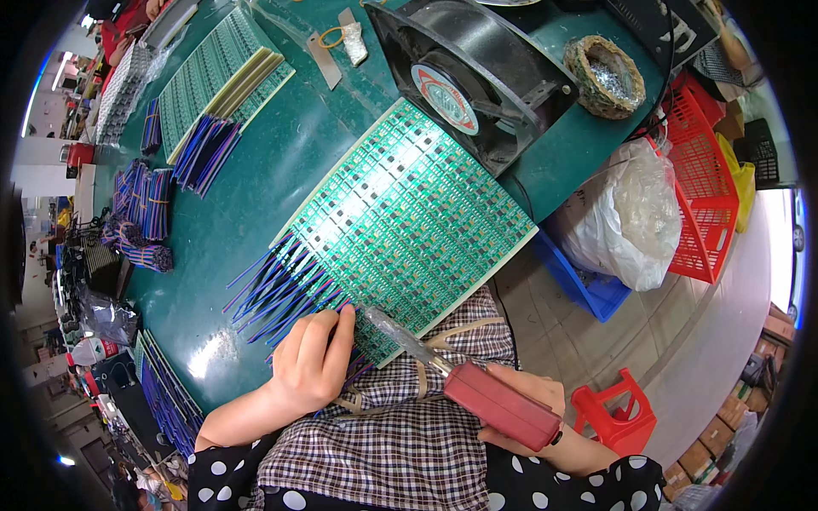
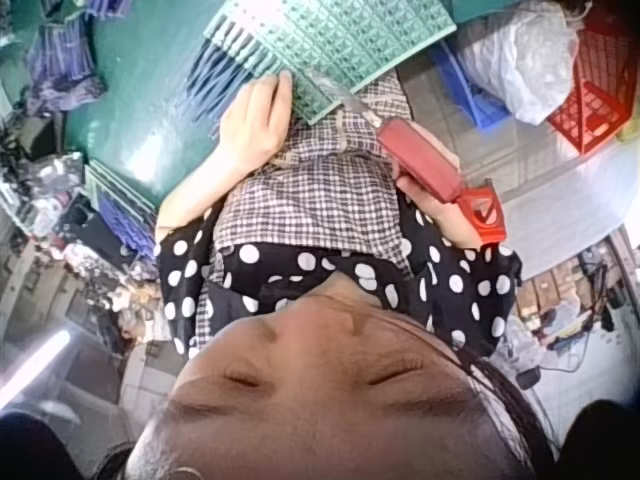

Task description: The person solders wires to a printed circuit board with a soldering iron, connecting electronic components on an assembly line.

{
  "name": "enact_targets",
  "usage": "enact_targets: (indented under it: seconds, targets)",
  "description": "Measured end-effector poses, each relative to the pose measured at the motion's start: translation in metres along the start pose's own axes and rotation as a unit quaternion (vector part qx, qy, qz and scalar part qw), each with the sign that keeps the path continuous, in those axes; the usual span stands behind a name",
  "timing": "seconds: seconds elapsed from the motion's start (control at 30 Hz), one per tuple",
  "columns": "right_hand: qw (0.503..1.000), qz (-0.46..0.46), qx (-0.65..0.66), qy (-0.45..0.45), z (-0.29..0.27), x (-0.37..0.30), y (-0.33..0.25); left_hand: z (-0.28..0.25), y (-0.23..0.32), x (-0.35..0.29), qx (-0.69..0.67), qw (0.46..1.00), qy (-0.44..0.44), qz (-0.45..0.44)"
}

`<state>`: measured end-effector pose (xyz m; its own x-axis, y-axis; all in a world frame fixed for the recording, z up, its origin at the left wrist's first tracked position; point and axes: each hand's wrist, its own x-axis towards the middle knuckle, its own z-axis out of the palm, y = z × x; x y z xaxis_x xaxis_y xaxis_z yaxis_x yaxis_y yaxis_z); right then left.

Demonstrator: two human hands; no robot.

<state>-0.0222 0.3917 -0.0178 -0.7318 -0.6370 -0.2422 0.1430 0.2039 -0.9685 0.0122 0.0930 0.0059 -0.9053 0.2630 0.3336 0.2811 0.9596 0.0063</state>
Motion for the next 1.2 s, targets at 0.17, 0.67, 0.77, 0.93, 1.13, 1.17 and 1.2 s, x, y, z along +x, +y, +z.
enact_targets:
  seconds: [0.17,0.67,0.77,0.93,1.13,1.17,1.2]
  targets:
    - [1.0,0.029,0.01,0.007,0.002,-0.001,-0.002,0.001,0.0,0.0,0.007,1.0,0.003,0.007]
    - [0.977,-0.17,-0.13,0.016,0.002,0.012,-0.003,0.0,0.0,0.0,0.027,0.999,-0.008,0.028]
    - [0.976,-0.176,-0.125,0.019,0.001,0.008,0.001,0.001,-0.001,0.0,0.035,0.999,-0.01,0.035]
    - [0.977,-0.162,-0.138,-0.01,-0.006,0.007,0.001,-0.001,-0.005,0.002,0.066,0.993,-0.023,0.09]
    - [0.984,-0.13,-0.12,-0.022,-0.004,0.009,-0.002,-0.002,-0.005,0.002,0.063,0.993,-0.022,0.093]
    - [0.981,-0.141,-0.133,-0.02,-0.003,0.01,-0.005,-0.002,-0.005,0.001,0.064,0.993,-0.023,0.092]
    - [0.978,-0.151,-0.147,-0.015,-0.003,0.01,-0.006,-0.001,-0.006,0.002,0.064,0.993,-0.019,0.094]
